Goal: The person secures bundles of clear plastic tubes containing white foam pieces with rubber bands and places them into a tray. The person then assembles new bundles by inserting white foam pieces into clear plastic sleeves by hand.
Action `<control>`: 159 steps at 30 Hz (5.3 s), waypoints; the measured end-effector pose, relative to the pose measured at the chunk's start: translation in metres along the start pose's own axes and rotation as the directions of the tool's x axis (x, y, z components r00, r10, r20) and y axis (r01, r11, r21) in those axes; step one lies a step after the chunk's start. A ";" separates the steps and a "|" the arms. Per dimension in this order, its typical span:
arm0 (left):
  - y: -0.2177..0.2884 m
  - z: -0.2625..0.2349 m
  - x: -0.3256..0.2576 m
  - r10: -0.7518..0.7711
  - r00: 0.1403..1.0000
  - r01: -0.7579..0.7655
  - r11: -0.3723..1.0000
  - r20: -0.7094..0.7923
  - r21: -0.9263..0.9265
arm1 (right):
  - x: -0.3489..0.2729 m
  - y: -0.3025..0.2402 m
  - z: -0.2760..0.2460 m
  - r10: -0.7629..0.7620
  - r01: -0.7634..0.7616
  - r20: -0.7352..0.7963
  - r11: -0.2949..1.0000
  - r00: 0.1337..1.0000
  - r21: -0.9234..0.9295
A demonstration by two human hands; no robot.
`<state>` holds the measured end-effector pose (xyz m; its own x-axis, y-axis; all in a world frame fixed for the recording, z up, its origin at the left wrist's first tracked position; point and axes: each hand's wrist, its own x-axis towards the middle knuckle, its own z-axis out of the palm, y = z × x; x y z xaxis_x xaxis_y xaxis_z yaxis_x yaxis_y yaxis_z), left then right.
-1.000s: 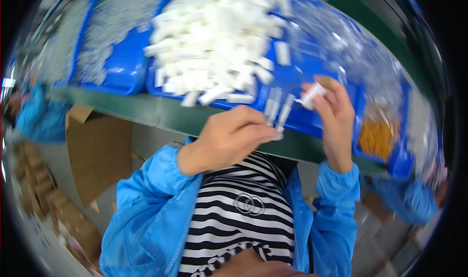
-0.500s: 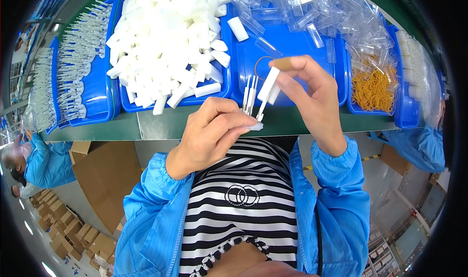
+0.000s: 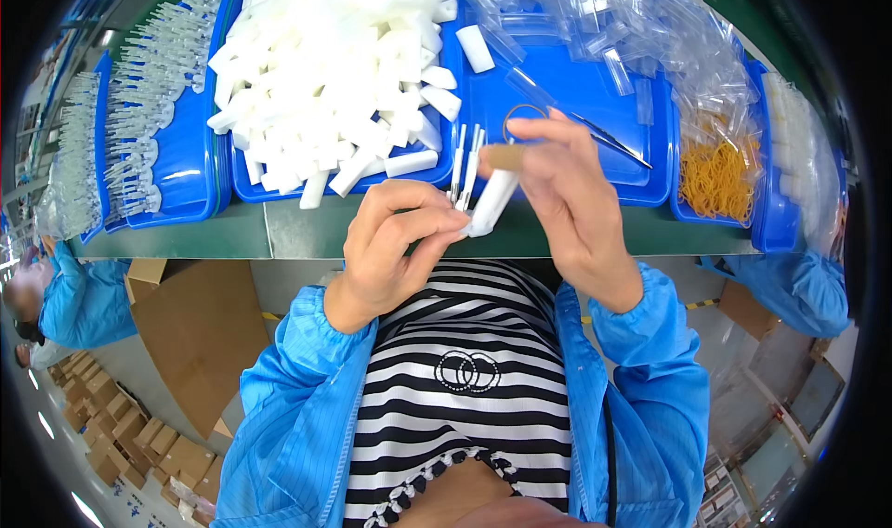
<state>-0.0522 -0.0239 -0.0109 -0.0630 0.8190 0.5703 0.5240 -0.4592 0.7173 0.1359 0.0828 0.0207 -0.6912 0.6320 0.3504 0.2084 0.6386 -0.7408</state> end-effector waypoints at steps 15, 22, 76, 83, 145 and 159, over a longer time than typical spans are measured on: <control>-0.003 -0.013 -0.013 -0.025 0.998 0.024 0.999 -0.049 -0.028 | 0.066 0.050 0.026 0.009 -0.020 -0.022 0.795 1.000 -0.607; -0.003 -0.010 -0.007 -0.011 0.999 0.010 0.998 -0.034 -0.054 | 0.069 0.059 0.028 -0.057 0.032 -0.039 0.879 0.998 -0.476; 0.003 0.008 0.018 0.150 0.968 -0.162 0.986 0.201 0.044 | 0.000 0.012 -0.016 0.278 -0.294 0.109 0.936 0.955 0.194; -0.003 0.004 0.009 0.100 0.993 -0.105 0.992 0.068 0.074 | -0.004 -0.004 0.005 -0.013 0.012 -0.037 1.000 0.999 -0.026; -0.005 -0.012 0.002 0.352 0.904 -0.394 0.907 0.243 0.149 | 0.023 0.007 -0.015 0.394 -0.369 -0.010 0.868 0.919 0.333; -0.014 -0.008 0.004 0.265 0.932 -0.317 0.928 0.247 0.198 | 0.029 0.022 0.001 0.291 -0.305 0.093 0.886 0.952 0.349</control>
<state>-0.0669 -0.0163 -0.0155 0.2900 0.7264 0.6231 0.6744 -0.6171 0.4054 0.1194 0.1147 0.0143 -0.6616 0.7471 0.0647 0.1536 0.2195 -0.9634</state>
